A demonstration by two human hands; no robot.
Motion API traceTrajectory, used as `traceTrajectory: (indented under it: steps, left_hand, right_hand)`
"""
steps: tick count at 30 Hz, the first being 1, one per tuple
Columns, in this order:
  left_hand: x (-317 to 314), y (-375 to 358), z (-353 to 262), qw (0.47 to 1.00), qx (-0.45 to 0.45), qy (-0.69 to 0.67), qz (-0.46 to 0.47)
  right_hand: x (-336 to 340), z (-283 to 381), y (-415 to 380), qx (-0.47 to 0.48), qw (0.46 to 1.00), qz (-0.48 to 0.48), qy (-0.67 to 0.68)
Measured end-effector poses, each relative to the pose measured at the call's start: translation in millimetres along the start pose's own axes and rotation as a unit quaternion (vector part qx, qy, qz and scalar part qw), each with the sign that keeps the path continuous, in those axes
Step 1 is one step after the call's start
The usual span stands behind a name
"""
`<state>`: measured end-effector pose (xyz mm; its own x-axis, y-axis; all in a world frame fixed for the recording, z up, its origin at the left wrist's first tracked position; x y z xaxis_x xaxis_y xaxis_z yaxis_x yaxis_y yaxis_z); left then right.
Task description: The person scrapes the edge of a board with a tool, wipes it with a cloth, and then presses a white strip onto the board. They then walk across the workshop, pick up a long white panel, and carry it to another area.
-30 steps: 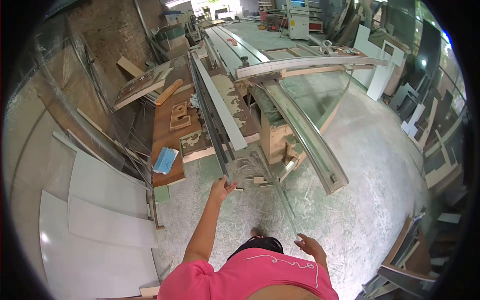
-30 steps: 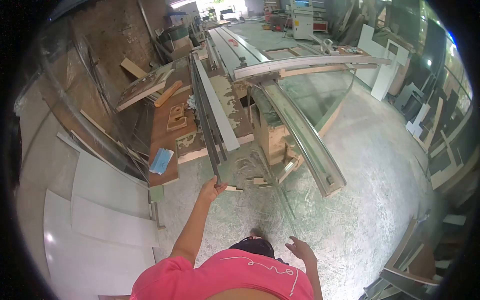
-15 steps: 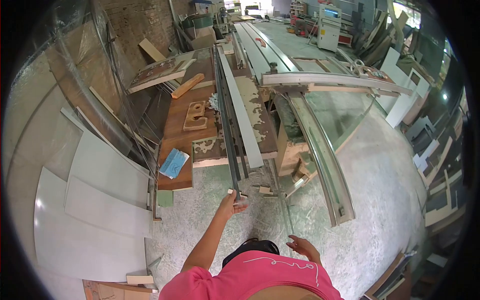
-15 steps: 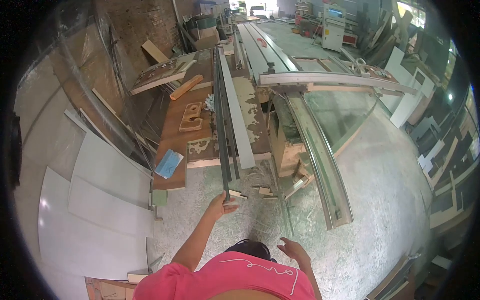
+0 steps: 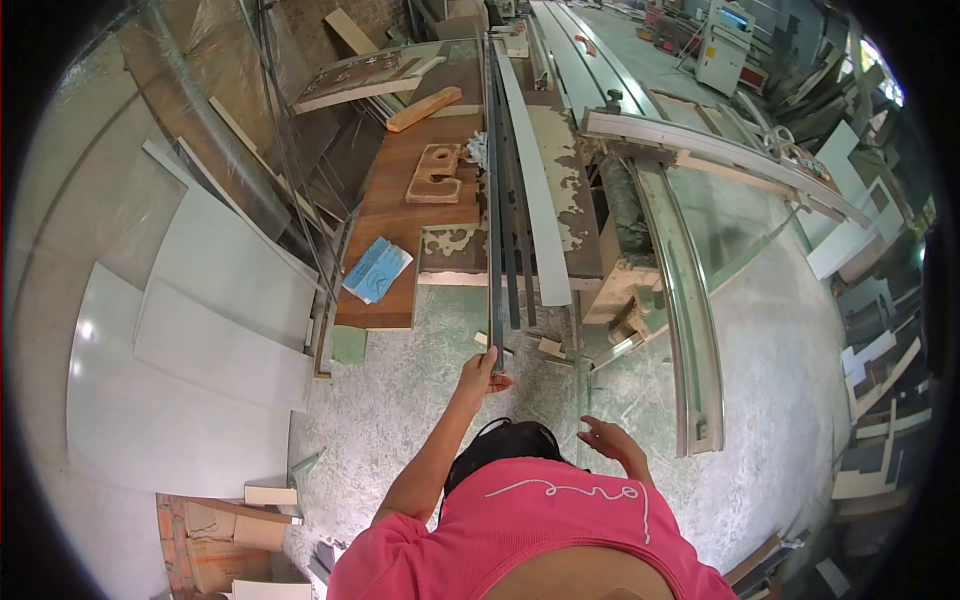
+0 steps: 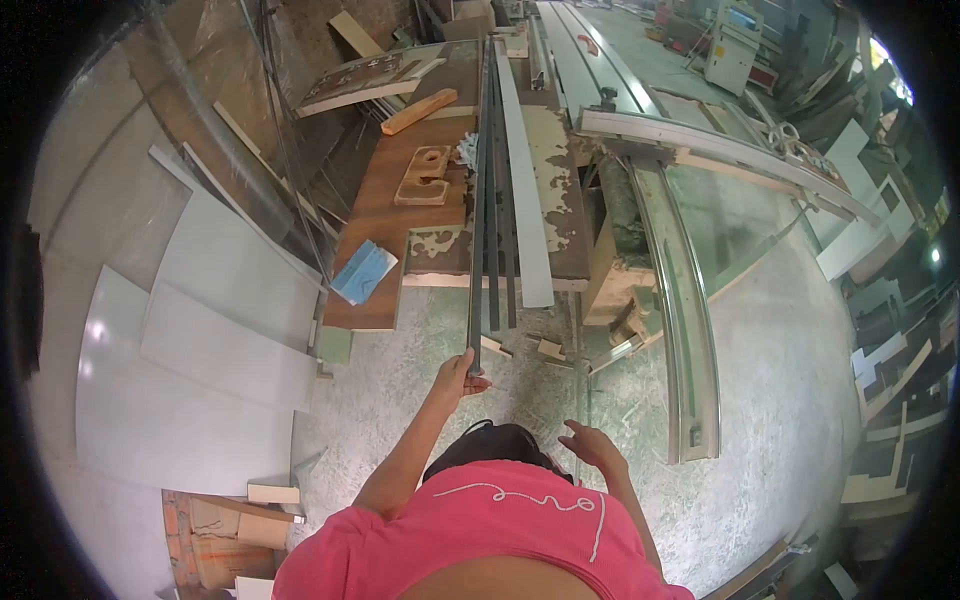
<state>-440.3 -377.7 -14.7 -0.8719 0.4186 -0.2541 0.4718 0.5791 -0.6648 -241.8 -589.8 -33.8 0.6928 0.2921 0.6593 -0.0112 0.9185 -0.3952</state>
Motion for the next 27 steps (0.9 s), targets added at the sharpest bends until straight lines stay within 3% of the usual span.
traceTrajectory:
  steps: [6,13,15,17,19,23,25,26,27]
  left_hand:
    - [6,-6,-9,1.000,-0.015,-0.001,-0.018]
    - [-6,8,4,0.999,0.011,0.013,-0.036]
    - [-9,13,6,0.998,0.011,0.027,-0.046]
    - [-10,11,4,0.998,0.011,0.044,-0.049]
    - [-12,7,1,0.997,0.008,0.050,-0.058]
    - [-13,8,1,0.995,0.015,0.067,-0.073]
    - [-15,8,3,0.995,0.021,0.057,-0.073]
    - [-15,8,3,0.996,0.028,0.046,-0.073]
    - [-16,8,3,0.996,0.024,0.047,-0.073]
  right_hand:
    - [-3,-11,20,0.031,0.999,0.031,-0.013]
    - [10,-22,61,0.046,0.985,0.004,0.165]
    - [18,-29,81,0.057,0.966,-0.051,0.247]
    - [40,-14,97,0.069,0.965,-0.031,0.252]
    - [53,-10,118,0.057,0.926,-0.095,0.362]
    - [87,25,144,0.065,0.878,-0.132,0.456]
    - [93,30,161,0.056,0.798,-0.138,0.584]
    - [93,27,169,0.059,0.798,-0.139,0.584]
    - [91,24,178,0.035,0.760,-0.124,0.638]
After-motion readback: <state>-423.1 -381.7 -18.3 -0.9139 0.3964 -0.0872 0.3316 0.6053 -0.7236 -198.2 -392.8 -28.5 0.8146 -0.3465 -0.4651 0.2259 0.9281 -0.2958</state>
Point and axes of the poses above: each hand's wrist, its own y-axis towards the middle knuckle, its own x-axis out of the back of the hand, z = x × y, the point moved 2 cm from there along y, towards the middle knuckle, and after that the axes turned 13 degrees about x, right-handed, at the moved point
